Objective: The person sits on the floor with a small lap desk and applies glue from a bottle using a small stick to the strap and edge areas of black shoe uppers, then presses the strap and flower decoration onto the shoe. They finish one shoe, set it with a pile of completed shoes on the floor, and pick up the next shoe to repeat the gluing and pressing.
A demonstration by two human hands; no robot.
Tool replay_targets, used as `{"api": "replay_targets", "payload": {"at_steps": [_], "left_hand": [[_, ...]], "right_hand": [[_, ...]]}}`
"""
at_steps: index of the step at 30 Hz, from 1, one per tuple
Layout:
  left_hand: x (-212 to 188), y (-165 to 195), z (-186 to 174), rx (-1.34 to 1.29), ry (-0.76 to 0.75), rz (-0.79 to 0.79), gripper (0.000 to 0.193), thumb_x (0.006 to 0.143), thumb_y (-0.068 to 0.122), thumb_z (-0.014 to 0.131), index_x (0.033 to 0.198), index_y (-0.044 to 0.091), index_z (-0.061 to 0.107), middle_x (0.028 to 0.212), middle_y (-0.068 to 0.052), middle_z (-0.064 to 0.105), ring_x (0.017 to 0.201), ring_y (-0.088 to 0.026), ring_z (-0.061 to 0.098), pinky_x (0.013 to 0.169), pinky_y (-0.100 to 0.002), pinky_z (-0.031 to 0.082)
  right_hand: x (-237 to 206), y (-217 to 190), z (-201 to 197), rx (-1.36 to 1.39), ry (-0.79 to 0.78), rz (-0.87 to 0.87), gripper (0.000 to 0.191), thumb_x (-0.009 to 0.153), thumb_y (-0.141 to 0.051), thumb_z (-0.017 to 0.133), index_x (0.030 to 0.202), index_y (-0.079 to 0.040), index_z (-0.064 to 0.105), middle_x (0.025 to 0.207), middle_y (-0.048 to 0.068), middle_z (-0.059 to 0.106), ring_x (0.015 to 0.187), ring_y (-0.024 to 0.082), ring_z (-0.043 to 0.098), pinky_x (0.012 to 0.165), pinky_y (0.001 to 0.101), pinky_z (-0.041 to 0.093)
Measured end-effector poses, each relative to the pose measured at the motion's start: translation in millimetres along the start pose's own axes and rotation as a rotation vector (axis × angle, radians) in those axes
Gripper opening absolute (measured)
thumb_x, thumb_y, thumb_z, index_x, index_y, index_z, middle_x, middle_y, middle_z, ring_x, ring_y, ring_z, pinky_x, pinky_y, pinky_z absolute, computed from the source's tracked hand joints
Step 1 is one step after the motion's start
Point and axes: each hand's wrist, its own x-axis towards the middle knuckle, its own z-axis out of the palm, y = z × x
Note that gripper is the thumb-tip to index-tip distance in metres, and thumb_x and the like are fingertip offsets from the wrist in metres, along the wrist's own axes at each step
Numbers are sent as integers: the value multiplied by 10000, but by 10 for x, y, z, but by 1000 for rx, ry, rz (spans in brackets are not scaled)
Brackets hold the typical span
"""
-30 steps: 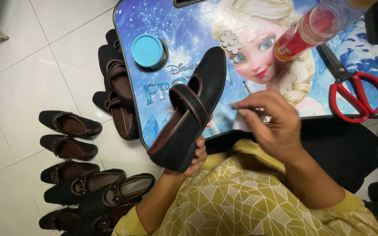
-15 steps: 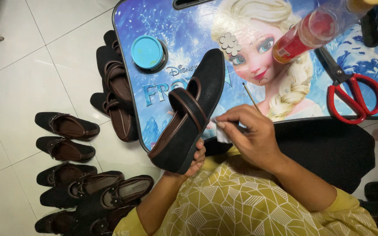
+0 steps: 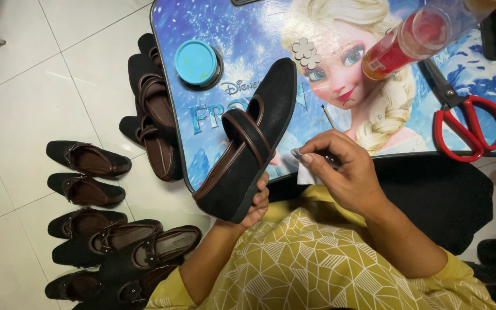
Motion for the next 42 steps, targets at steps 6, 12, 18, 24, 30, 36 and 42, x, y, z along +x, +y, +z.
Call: {"api": "replay_targets", "payload": {"at_steps": [6, 12, 18, 24, 30, 36, 42], "left_hand": [[-9, -53, 141, 25, 62, 15, 590, 1026, 422, 585, 1456, 31, 490, 1082, -156, 657, 841, -239, 715, 607, -289, 564], [37, -238, 558, 530, 58, 308, 561, 1000, 317, 703, 1418, -5, 511, 1220, -183, 640, 1021, -300, 665, 863, -365, 568], [53, -354, 601, 1899, 11, 801, 522, 998, 168, 707, 1457, 46, 491, 1361, -113, 598, 1286, -242, 575, 1140, -348, 468], [129, -595, 170, 481, 22, 229, 468, 1169, 339, 481, 1493, 3, 513, 1282, -147, 662, 1142, -225, 648, 998, -382, 517], [-7, -207, 29, 899, -5, 494, 559, 1191, 463, 405, 1548, 32, 395, 1413, -122, 571, 1278, -212, 586, 1109, -367, 483], [-672, 1015, 419, 967, 416, 842, 663, 1088, 454, 419, 1613, 85, 256, 1581, -103, 406, 1450, -234, 435, 1188, -387, 408], [-1060, 2018, 625, 564, 809, 1061, 679, 1002, 529, 467, 1551, 162, 313, 1539, -104, 465, 1363, -273, 519, 1102, -434, 470]], "right_hand": [[-35, 26, 127, 348, -18, 39, 101, 983, -18, 660, 1083, -7, 661, 1109, 44, 640, 929, 58, 595, 795, 221, 491], [-209, -102, 339, 128, 27, -121, 93, 962, 24, 661, 1051, 2, 678, 1094, 63, 649, 817, 73, 664, 690, 238, 537], [-284, -47, 401, -300, -22, -966, 270, 787, 3, 772, 1046, -22, 701, 1007, 83, 644, 884, 234, 641, 778, 352, 498], [-446, 103, 166, -556, -116, -1399, 288, 863, -75, 832, 1129, -33, 729, 1062, 65, 669, 905, 204, 593, 754, 328, 505], [-560, 365, 99, -490, 176, -940, 248, 865, 107, 757, 1057, -31, 682, 1018, 103, 631, 897, 252, 630, 814, 372, 541], [-417, 494, 231, -423, 321, -461, 148, 1037, 78, 749, 1135, -9, 681, 1063, 126, 687, 969, 228, 677, 883, 287, 538], [-213, 461, 480, -424, 312, -380, 81, 1022, 54, 743, 1069, 2, 702, 1016, 105, 689, 925, 188, 656, 857, 273, 520]]}}
